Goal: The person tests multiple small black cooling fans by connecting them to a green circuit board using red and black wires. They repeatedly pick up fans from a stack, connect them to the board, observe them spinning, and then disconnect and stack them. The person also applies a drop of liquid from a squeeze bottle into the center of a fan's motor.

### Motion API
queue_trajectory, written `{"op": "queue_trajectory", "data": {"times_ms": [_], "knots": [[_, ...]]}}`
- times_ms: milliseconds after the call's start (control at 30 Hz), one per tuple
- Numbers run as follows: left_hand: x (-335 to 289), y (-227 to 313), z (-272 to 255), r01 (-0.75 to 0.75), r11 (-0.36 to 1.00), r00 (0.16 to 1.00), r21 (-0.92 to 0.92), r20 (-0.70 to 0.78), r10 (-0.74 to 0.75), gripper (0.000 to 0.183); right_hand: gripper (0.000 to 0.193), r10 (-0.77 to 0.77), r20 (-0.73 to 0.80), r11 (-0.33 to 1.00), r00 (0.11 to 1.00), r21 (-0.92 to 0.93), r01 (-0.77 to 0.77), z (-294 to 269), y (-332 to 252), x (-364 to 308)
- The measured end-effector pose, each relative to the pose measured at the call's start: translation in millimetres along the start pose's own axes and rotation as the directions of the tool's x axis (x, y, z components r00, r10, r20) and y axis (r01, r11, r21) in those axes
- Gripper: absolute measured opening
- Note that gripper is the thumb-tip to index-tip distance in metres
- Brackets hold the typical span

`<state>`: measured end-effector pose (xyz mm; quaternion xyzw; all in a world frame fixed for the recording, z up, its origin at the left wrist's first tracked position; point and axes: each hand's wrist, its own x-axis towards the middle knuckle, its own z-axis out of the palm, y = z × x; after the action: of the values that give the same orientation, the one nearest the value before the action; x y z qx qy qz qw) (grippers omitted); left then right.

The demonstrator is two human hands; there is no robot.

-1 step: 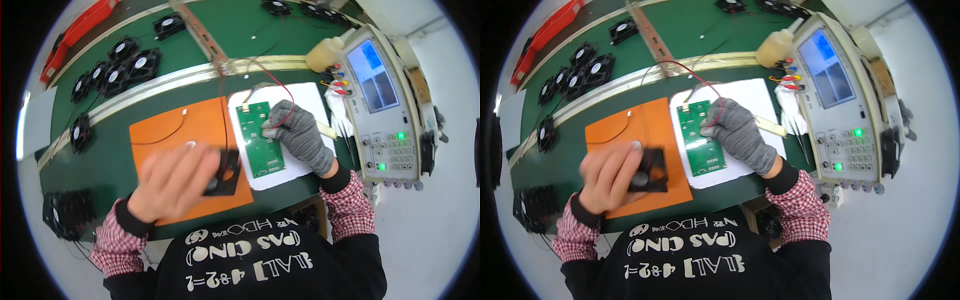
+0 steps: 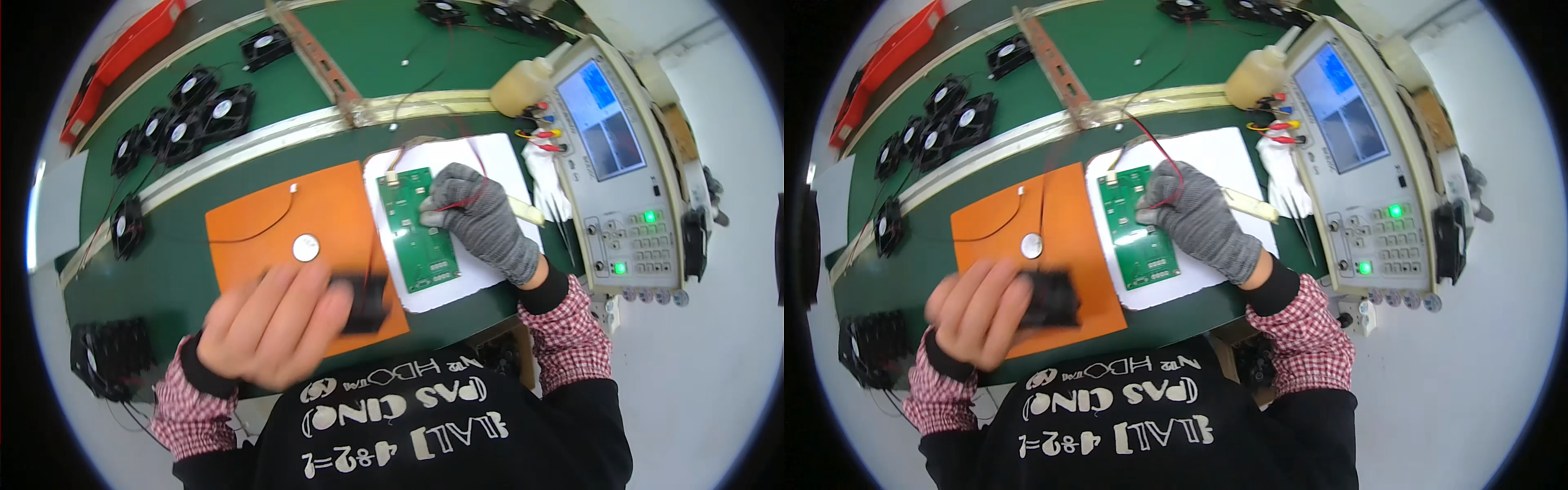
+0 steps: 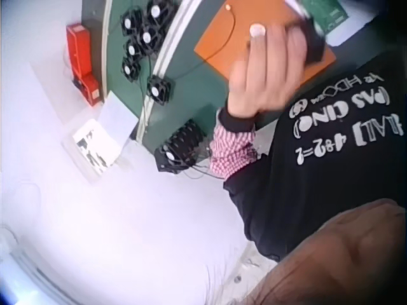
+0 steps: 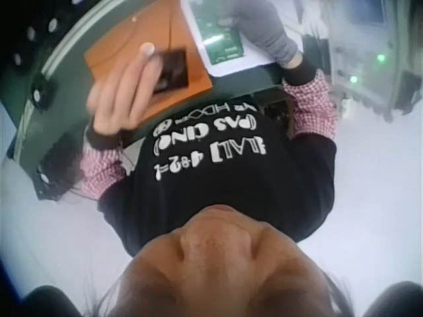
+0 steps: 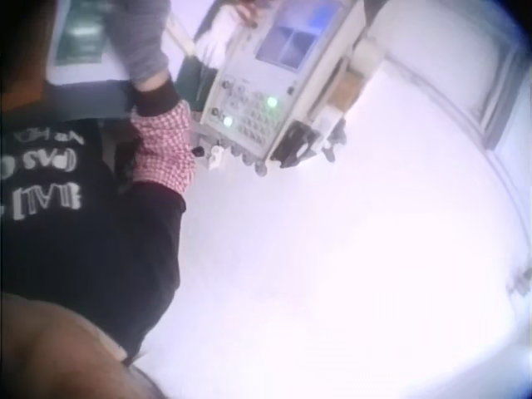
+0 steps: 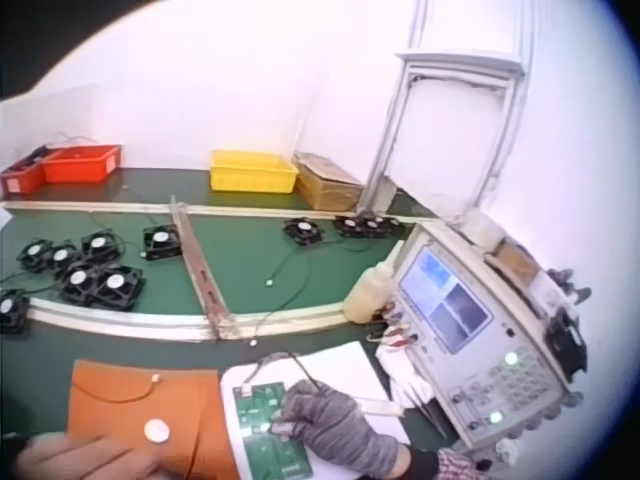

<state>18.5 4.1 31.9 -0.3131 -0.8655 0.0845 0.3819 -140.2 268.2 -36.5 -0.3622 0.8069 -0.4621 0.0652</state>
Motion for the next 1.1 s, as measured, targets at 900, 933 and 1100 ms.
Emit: {"op": "queue_trajectory", "data": {"times_ms": [900,933,1100], "knots": [[-7.0,-1.9,-8.7,0.165,0.954,0.986,-0.251,0.063,-0.154,0.079,0.018,-0.135,0.015,0.975,0.991,-0.179,0.135,4.1,-6.6,1.0],[-8.7,-3.3,-22.2,0.062,0.981,0.995,-0.186,-0.061,-0.074,0.079,0.018,-0.129,0.015,0.979,0.992,-0.160,0.129,6.0,-5.1,1.2],[11.9,0.4,-55.1,0.350,-0.514,0.746,-0.783,0.565,-0.352,0.021,0.016,-0.169,0.015,0.978,0.986,-0.119,0.169,9.1,0.1,4.1]]}}
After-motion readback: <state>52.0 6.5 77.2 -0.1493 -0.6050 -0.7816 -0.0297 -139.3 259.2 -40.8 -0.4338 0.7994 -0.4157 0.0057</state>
